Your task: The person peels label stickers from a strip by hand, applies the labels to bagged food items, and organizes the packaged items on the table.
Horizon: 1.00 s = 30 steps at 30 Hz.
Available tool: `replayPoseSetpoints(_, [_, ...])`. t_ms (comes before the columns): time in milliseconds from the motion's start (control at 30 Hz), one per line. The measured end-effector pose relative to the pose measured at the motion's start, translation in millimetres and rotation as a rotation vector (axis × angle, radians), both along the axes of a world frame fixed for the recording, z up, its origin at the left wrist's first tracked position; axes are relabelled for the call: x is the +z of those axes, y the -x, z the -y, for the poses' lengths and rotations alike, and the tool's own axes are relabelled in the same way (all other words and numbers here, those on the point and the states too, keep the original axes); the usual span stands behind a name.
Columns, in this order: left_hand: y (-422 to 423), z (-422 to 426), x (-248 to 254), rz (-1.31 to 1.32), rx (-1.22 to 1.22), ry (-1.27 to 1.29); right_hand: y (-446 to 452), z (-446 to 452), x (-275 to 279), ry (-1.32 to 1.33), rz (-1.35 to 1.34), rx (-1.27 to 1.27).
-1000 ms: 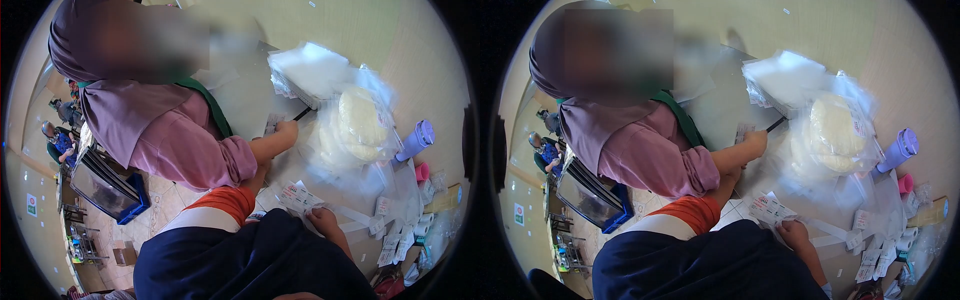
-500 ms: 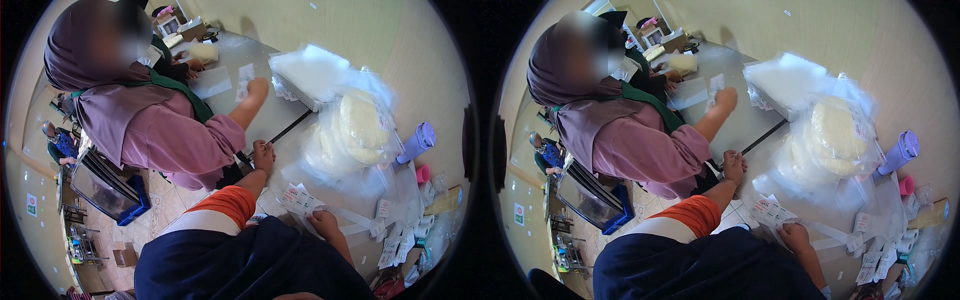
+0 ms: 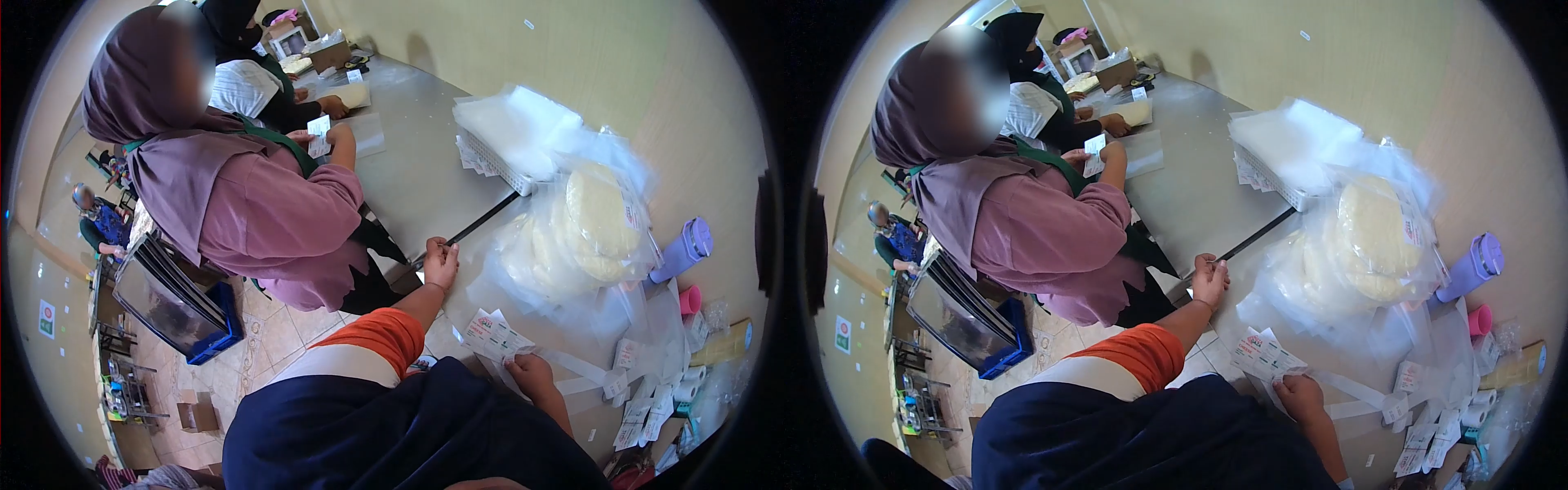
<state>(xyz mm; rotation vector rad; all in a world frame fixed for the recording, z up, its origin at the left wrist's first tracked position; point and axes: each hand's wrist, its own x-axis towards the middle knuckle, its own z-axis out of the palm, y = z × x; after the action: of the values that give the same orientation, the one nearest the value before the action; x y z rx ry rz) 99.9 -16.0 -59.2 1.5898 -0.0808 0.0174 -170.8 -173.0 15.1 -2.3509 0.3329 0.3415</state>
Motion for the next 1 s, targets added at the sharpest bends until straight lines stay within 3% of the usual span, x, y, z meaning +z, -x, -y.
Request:
replayPoseSetpoints(133, [-1, 0, -5, 0.03, -0.036, 0.067, 0, -6, -2, 0.083, 0.033, -0.023])
replayPoseSetpoints(300, [-10, -3, -20, 0.088, -0.034, -0.171, 3, -13, -19, 0.152, 0.166, -0.04])
replayPoseSetpoints(400, [-3, -15, 17, -0.227, -0.212, 0.079, 6, -17, -17, 0.18, 0.154, -0.06])
replayPoseSetpoints(500, [-1, -15, -3, -0.107, -0.218, -0.002, 6, -16, -19, 0.186, 0.2, -0.061])
replayPoseSetpoints(567, [30, -29, 27, 0.175, -0.269, -0.389, 5, -18, -18, 0.188, 0.238, -0.049])
replayPoseSetpoints(633, [68, -39, 44, 0.48, -0.459, -0.479, 3, -18, -25, 0.199, 0.316, -0.047])
replayPoseSetpoints(700, [92, -39, 47, 0.689, -0.821, -0.493, 3, -18, -31, 0.224, 0.367, -0.043])
replayPoseSetpoints(800, [118, -36, 58, 0.92, -1.027, -0.649, 1, -24, -33, 0.273, 0.406, -0.043])
replayPoseSetpoints(1000, [119, -16, 27, 0.937, -1.269, -0.855, 5, -35, -25, 0.261, 0.428, -0.063])
